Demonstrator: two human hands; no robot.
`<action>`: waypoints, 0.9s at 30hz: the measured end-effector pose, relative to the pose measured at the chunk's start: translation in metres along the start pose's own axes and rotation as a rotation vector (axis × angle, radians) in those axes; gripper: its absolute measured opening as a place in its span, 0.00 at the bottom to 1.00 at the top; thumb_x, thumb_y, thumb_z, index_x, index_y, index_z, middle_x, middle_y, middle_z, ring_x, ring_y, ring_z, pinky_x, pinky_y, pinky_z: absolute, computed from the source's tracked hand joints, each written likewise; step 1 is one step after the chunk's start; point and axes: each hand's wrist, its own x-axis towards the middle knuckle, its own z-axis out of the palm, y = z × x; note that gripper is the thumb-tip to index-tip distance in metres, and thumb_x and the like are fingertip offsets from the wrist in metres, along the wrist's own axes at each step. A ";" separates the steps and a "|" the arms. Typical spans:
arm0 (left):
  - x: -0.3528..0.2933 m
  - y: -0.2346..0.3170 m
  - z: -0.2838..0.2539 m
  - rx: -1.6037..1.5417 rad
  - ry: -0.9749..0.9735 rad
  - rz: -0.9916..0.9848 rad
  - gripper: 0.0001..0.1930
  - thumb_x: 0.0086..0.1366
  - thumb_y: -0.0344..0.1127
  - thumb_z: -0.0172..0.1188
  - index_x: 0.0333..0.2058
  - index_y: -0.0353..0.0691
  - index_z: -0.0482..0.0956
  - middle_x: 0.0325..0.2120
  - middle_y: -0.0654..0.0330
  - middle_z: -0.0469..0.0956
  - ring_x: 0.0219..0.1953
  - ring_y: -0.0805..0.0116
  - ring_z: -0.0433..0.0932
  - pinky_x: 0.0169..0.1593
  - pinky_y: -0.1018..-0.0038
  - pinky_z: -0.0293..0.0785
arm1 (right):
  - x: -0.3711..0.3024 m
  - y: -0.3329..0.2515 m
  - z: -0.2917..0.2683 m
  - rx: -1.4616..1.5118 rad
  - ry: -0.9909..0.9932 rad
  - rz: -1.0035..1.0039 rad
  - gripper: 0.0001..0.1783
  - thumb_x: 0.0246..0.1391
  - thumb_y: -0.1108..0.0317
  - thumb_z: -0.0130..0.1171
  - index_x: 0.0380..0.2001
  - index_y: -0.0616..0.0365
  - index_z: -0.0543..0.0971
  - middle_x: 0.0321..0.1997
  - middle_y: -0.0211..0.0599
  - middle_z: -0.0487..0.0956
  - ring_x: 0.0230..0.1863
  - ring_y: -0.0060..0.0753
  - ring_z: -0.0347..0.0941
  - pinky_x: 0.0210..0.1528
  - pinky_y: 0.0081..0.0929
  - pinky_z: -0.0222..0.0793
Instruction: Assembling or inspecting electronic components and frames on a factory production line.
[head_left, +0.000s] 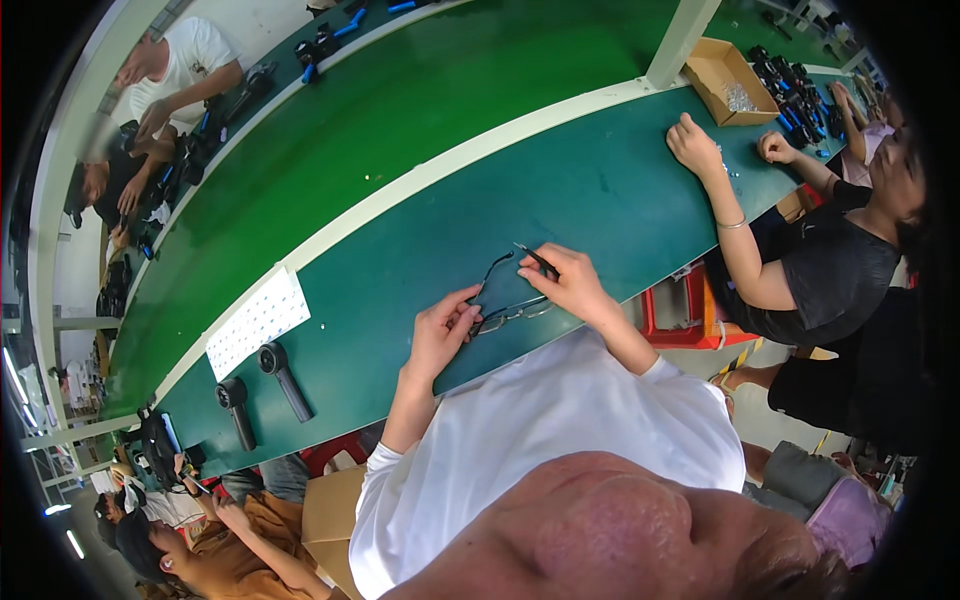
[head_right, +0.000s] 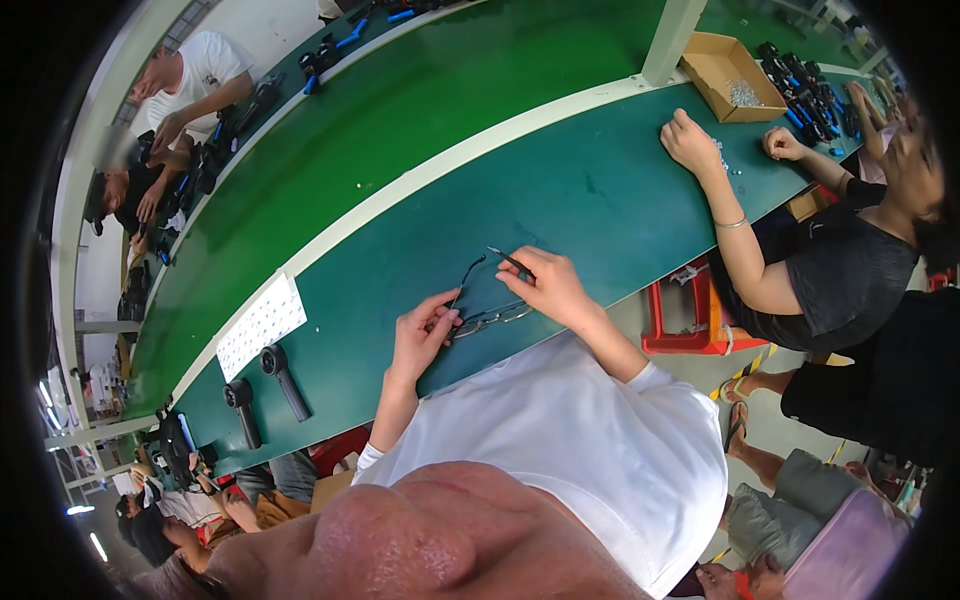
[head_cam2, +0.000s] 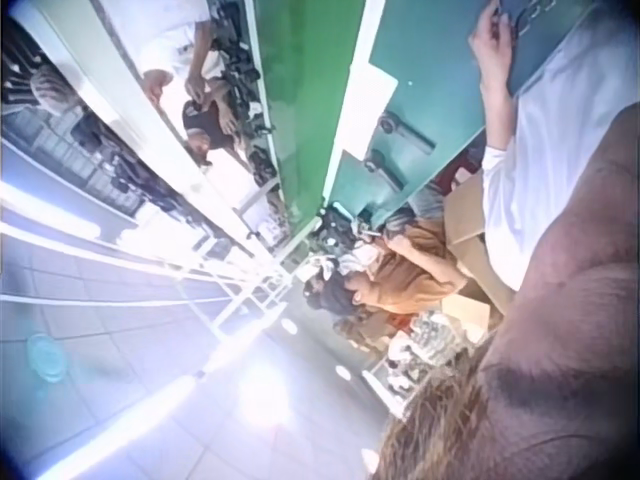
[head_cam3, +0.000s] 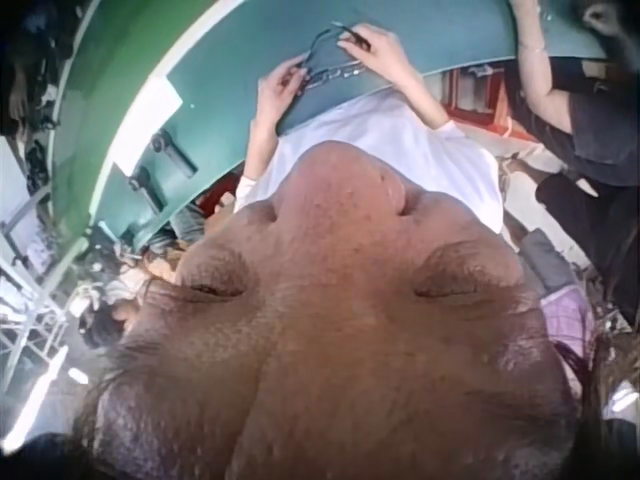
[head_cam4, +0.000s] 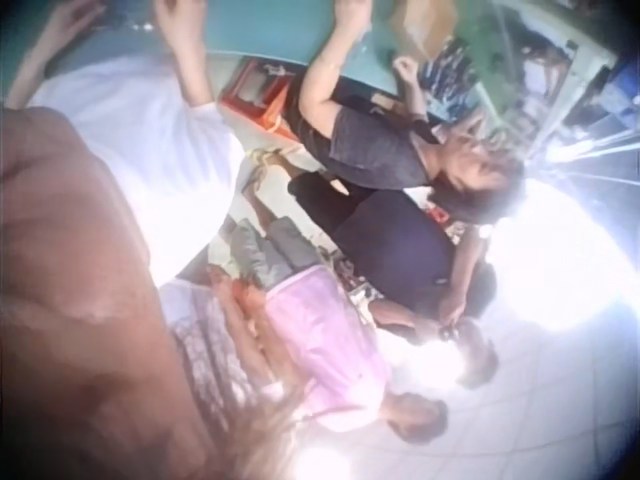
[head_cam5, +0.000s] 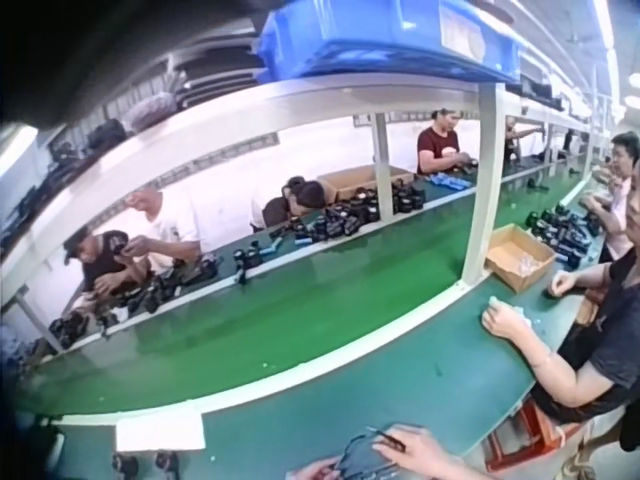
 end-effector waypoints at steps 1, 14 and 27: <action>0.000 0.000 0.000 0.008 -0.005 -0.001 0.16 0.67 0.25 0.60 0.53 0.41 0.80 0.24 0.64 0.82 0.19 0.83 0.74 0.24 0.83 0.71 | 0.000 0.000 0.000 -0.001 0.001 0.005 0.09 0.54 0.66 0.68 0.36 0.58 0.81 0.30 0.32 0.80 0.22 0.27 0.74 0.25 0.24 0.70; 0.000 -0.003 0.000 0.002 0.000 0.009 0.16 0.67 0.25 0.61 0.53 0.41 0.80 0.24 0.64 0.82 0.18 0.84 0.73 0.23 0.83 0.70 | 0.000 -0.002 0.000 -0.009 0.002 -0.002 0.08 0.54 0.67 0.67 0.36 0.58 0.81 0.31 0.32 0.82 0.27 0.28 0.78 0.27 0.23 0.71; -0.001 -0.002 0.002 -0.021 -0.002 -0.047 0.16 0.67 0.24 0.61 0.53 0.39 0.80 0.26 0.63 0.82 0.21 0.85 0.73 0.24 0.84 0.71 | -0.001 0.001 -0.001 -0.002 0.021 -0.014 0.09 0.55 0.65 0.67 0.32 0.58 0.80 0.31 0.32 0.82 0.25 0.31 0.78 0.27 0.28 0.72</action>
